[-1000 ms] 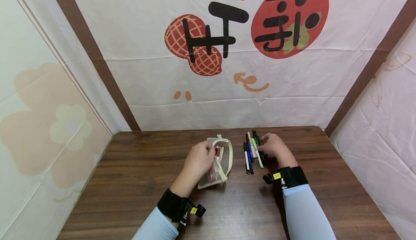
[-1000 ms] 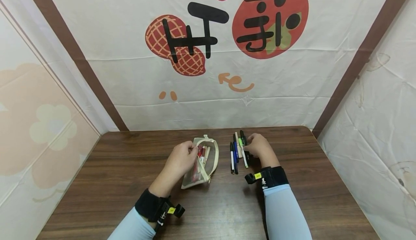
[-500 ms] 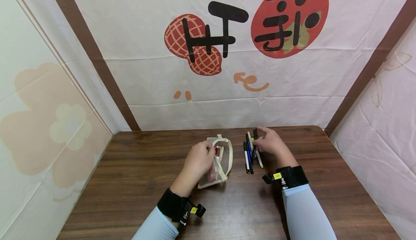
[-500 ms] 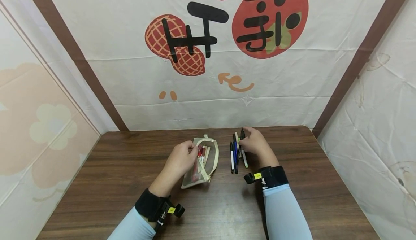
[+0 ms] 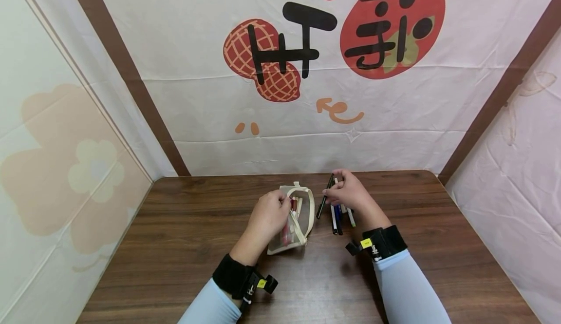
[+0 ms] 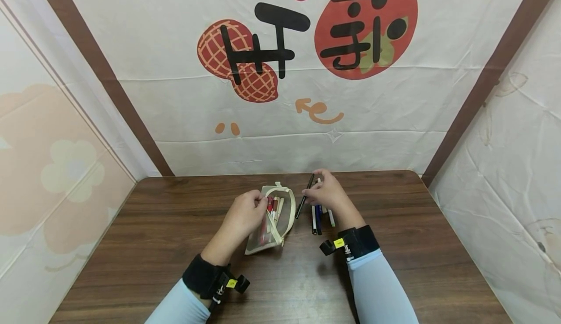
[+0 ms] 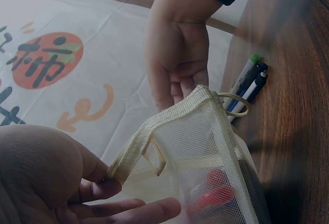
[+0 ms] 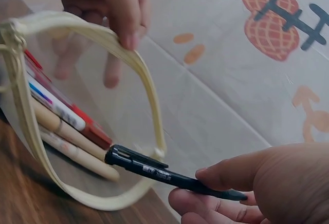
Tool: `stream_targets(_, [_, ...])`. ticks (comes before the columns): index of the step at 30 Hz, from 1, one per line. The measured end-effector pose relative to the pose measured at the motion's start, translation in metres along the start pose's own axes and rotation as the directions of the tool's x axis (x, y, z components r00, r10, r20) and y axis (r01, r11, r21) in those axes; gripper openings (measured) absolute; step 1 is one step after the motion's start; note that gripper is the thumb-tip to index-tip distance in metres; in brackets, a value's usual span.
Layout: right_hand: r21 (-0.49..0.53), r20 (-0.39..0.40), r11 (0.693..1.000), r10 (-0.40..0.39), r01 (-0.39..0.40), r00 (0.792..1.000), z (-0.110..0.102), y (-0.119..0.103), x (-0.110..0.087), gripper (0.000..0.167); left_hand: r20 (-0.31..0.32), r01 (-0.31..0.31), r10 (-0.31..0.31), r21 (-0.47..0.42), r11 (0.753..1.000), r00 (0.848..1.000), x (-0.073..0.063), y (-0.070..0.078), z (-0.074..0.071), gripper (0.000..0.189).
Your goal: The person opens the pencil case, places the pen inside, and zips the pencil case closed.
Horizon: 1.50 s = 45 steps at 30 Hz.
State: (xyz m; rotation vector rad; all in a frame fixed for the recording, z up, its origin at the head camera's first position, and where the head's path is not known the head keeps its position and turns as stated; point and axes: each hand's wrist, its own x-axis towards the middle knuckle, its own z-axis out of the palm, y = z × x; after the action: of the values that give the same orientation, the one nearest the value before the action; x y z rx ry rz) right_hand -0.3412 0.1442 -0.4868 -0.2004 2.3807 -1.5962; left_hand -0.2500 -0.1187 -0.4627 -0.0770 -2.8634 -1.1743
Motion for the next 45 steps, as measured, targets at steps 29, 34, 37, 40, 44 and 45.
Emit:
stream_targets(29, [0.129, 0.236, 0.990, 0.031, -0.063, 0.971, 0.058, -0.013, -0.007, 0.058, 0.001, 0.014, -0.014, -0.051, 0.999, 1.000, 0.001, -0.002, 0.004, 0.029])
stream_targets(34, [0.086, 0.260, 0.994, 0.037, -0.062, 0.965, 0.064, -0.011, -0.007, 0.045, 0.000, 0.008, -0.008, -0.041, 0.999, 1.000, 0.001, -0.002, 0.003, 0.029])
stream_targets(37, [0.039, 0.298, 0.998, 0.039, -0.053, 0.954, 0.067, -0.012, -0.007, 0.036, -0.011, -0.002, 0.001, -0.031, 1.000, 1.000, 0.002, -0.002, 0.003, 0.029])
stream_targets(40, [0.011, 0.329, 0.999, 0.039, -0.045, 0.944, 0.069, -0.013, -0.009, 0.030, -0.017, -0.009, 0.009, -0.018, 1.000, 1.000, 0.002, -0.002, 0.003, 0.029])
stream_targets(44, [-0.007, 0.349, 1.000, 0.017, -0.016, 0.937, 0.069, -0.016, -0.011, 0.029, -0.016, -0.012, 0.012, -0.012, 1.000, 1.000, 0.003, -0.002, 0.002, 0.030])
stream_targets(45, [-0.010, 0.353, 1.000, 0.007, -0.004, 0.936, 0.069, -0.016, -0.011, 0.030, -0.016, -0.012, 0.012, -0.012, 1.000, 1.000, 0.003, -0.002, 0.002, 0.030])
